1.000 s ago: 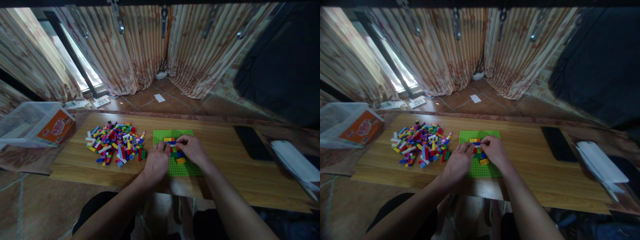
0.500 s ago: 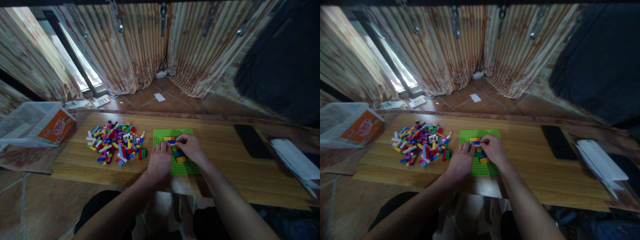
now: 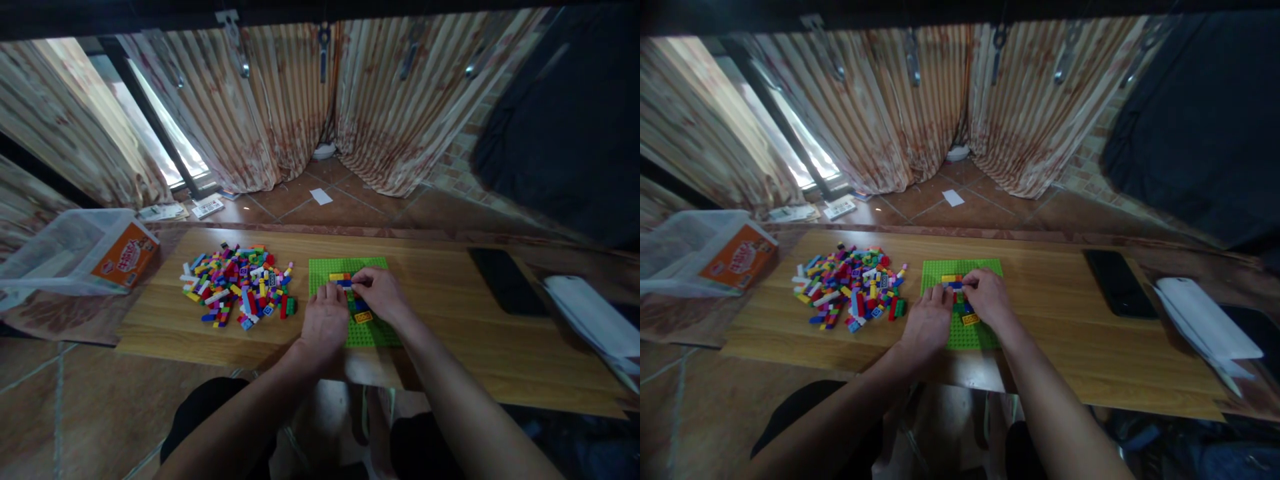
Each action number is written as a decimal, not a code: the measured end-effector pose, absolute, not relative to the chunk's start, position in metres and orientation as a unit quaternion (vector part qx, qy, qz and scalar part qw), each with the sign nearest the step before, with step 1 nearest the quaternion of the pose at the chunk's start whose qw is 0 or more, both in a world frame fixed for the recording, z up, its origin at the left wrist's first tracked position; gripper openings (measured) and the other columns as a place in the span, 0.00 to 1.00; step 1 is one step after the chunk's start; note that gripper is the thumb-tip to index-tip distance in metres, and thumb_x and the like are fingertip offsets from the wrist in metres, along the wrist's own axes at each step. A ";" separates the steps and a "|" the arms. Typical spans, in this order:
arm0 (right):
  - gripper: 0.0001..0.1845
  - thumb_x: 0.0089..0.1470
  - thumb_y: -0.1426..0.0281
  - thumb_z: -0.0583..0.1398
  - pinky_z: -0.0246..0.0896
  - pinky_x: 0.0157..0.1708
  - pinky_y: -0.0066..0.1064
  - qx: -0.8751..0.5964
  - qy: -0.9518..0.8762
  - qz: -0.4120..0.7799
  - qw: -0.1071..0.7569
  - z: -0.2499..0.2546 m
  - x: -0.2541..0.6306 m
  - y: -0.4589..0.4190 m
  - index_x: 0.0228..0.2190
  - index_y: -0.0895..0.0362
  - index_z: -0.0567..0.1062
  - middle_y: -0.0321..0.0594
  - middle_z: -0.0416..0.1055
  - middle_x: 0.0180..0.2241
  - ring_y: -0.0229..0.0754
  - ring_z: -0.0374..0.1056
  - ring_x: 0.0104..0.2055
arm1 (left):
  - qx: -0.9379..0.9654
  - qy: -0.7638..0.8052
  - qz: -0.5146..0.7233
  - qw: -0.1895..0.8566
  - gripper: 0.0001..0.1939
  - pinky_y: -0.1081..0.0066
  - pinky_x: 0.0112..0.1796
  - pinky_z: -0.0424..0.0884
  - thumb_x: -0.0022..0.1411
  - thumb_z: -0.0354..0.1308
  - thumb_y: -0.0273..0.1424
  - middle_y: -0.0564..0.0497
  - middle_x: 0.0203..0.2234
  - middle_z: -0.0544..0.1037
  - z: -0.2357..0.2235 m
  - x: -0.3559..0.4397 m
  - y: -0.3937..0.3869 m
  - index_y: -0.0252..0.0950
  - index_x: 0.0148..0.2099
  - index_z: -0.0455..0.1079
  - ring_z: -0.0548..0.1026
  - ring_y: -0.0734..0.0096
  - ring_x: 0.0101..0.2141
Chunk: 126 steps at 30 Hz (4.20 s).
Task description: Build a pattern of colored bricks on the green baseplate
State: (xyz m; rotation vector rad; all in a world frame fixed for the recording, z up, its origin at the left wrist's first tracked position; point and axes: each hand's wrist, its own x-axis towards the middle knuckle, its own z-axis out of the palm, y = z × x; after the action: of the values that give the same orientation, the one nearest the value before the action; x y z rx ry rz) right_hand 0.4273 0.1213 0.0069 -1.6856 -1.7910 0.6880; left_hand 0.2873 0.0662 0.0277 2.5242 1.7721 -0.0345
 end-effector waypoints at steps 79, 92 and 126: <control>0.12 0.49 0.58 0.59 0.67 0.38 0.38 -0.530 -0.804 0.242 0.121 0.007 0.454 0.080 0.32 0.50 0.77 0.41 0.76 0.37 0.48 0.73 0.37 | 0.502 0.838 0.144 0.157 0.18 0.74 0.39 0.69 0.53 0.55 0.23 0.47 0.33 0.81 0.059 0.025 0.085 0.36 0.45 0.78 0.76 0.69 0.34; 0.12 0.53 0.59 0.58 0.67 0.43 0.39 -0.516 -0.773 0.304 0.211 0.021 0.415 0.069 0.37 0.49 0.76 0.39 0.78 0.41 0.49 0.74 0.41 | 0.509 0.832 0.127 0.177 0.19 0.73 0.38 0.69 0.50 0.59 0.23 0.46 0.35 0.81 0.056 0.028 0.089 0.36 0.46 0.77 0.77 0.68 0.35; 0.23 0.60 0.65 0.50 0.64 0.37 0.39 -0.490 -0.772 0.346 0.210 0.013 0.338 0.053 0.56 0.55 0.63 0.46 0.75 0.41 0.47 0.73 0.37 | 0.521 0.823 0.156 0.165 0.15 0.74 0.35 0.67 0.59 0.56 0.33 0.48 0.32 0.80 0.067 0.046 0.092 0.35 0.46 0.77 0.75 0.70 0.32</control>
State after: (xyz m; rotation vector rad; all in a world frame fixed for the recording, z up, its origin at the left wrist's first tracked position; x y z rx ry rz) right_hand 0.3382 0.0528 0.0134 -1.3630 -2.1450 0.9626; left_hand 0.0459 0.0919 0.0666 1.4844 2.3440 0.4433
